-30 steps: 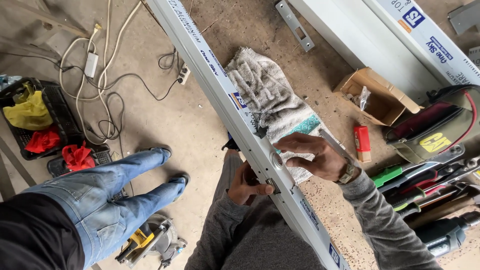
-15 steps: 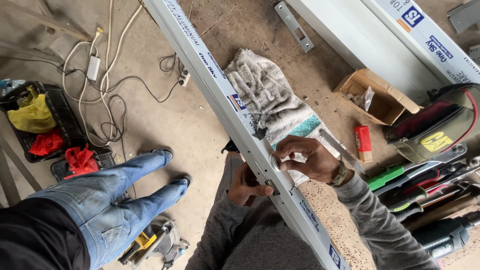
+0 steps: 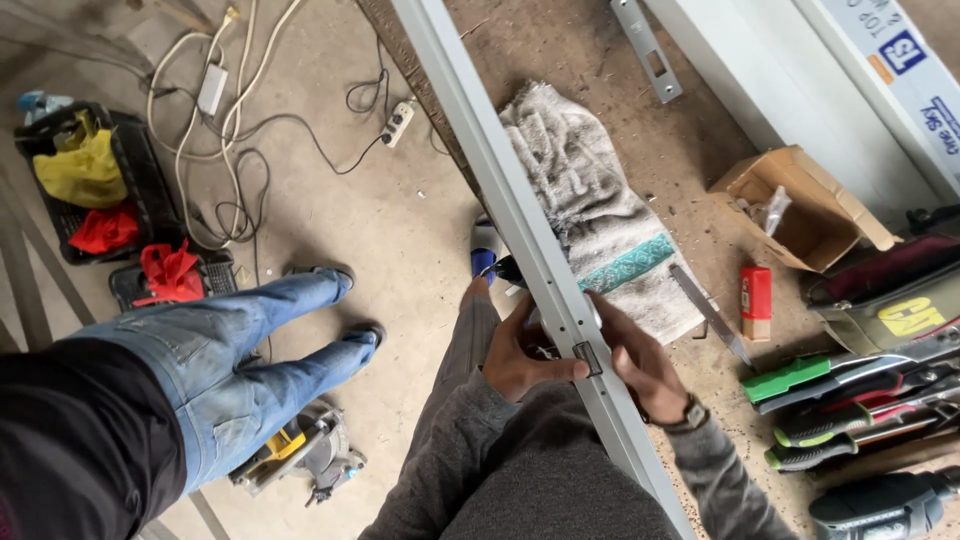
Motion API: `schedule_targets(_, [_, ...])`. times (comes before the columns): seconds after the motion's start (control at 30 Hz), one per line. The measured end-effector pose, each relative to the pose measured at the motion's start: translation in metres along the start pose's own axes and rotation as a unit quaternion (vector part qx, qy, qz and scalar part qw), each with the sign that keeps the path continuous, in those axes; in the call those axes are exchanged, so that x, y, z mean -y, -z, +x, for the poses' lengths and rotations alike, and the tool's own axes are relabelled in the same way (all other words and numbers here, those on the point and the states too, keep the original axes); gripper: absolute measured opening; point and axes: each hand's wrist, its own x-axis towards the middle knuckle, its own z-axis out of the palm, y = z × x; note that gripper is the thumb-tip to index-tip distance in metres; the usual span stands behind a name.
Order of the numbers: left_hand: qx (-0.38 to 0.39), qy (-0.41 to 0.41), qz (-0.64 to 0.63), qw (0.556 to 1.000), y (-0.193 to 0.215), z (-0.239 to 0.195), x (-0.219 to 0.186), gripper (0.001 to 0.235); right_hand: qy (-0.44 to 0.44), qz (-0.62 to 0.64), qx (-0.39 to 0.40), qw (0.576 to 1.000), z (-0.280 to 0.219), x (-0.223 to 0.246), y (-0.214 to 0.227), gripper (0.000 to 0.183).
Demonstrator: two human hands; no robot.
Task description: Inserting and aligning a roller assembly into an aluminum frame profile
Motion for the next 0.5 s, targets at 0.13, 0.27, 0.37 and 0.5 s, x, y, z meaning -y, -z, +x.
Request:
schedule_targets(0.13, [-0.026, 0.035, -0.045, 0.998, -0.005, -0.003, -0.005, 0.118, -0.03, 0.038, 0.024, 0.999, -0.012, -0.011, 0.006, 0.097])
schedule_targets(0.27, [-0.014, 0.034, -0.016, 0.999, 0.001, -0.002, 0.007, 0.102, -0.04, 0.061, 0.016, 0.997, -0.017, -0.009, 0.003, 0.09])
schedule_targets(0.37, [-0.019, 0.044, 0.002, 0.999, -0.004, -0.002, -0.005, 0.1, -0.058, 0.081, 0.013, 0.995, -0.016, -0.002, -0.002, 0.088])
schedule_targets(0.5, [-0.013, 0.043, 0.042, 0.998, -0.01, -0.003, -0.018, 0.108, -0.053, 0.039, 0.003, 0.998, -0.014, 0.04, -0.024, 0.078])
